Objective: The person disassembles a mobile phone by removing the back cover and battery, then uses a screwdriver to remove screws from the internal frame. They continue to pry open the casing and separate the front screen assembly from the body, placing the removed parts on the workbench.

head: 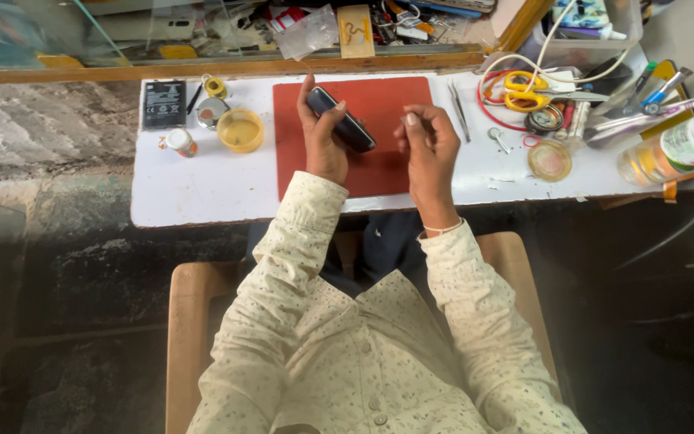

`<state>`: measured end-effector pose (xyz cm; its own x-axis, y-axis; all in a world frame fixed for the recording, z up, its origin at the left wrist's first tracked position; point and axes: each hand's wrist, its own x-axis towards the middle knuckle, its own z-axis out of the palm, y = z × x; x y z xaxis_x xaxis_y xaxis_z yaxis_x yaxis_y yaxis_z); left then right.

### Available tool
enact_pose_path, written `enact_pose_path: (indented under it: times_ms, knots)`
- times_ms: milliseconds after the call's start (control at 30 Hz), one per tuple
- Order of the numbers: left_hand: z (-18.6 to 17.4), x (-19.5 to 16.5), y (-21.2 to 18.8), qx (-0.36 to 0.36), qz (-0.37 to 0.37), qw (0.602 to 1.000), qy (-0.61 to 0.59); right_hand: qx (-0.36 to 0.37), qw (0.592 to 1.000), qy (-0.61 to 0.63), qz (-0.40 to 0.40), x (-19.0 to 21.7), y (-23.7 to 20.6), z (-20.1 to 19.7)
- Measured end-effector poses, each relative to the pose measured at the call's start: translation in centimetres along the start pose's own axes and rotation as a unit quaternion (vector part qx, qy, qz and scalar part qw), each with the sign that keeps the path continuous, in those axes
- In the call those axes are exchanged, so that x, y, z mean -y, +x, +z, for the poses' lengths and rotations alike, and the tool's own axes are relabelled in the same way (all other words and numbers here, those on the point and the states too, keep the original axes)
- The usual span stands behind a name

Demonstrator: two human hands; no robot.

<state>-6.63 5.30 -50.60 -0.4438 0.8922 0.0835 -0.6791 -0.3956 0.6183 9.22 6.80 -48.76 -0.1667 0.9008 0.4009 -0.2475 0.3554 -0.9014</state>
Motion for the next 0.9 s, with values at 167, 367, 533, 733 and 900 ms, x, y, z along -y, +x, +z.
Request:
enact_pose_path:
  times_ms: [167, 367, 533, 733, 900]
  knots:
    - [-0.8, 0.5, 0.5, -0.009, -0.024, 0.998, -0.049, -0.009, 0.997, 0.003, 0.076, -0.9, -1.6, -0.9]
    - [-1.7, 1.5, 1.1, 0.000, -0.026, 0.997, -0.074, -0.001, 0.997, -0.030, 0.067, -0.6, -2.1, -0.9]
    - [-2.2, 2.1, 1.5, -0.016, -0.029, 0.997, -0.066, 0.050, 0.992, -0.083, 0.077, -0.2, -2.4, -0.7]
    - [-2.3, 2.5, 1.7, -0.014, -0.031, 0.997, -0.074, 0.032, 0.994, -0.036, 0.099, 0.8, -2.8, -1.0]
    - [-2.3, 2.5, 1.7, -0.011, -0.017, 0.998, -0.067, 0.035, 0.995, -0.088, -0.003, 0.9, -3.4, 0.0]
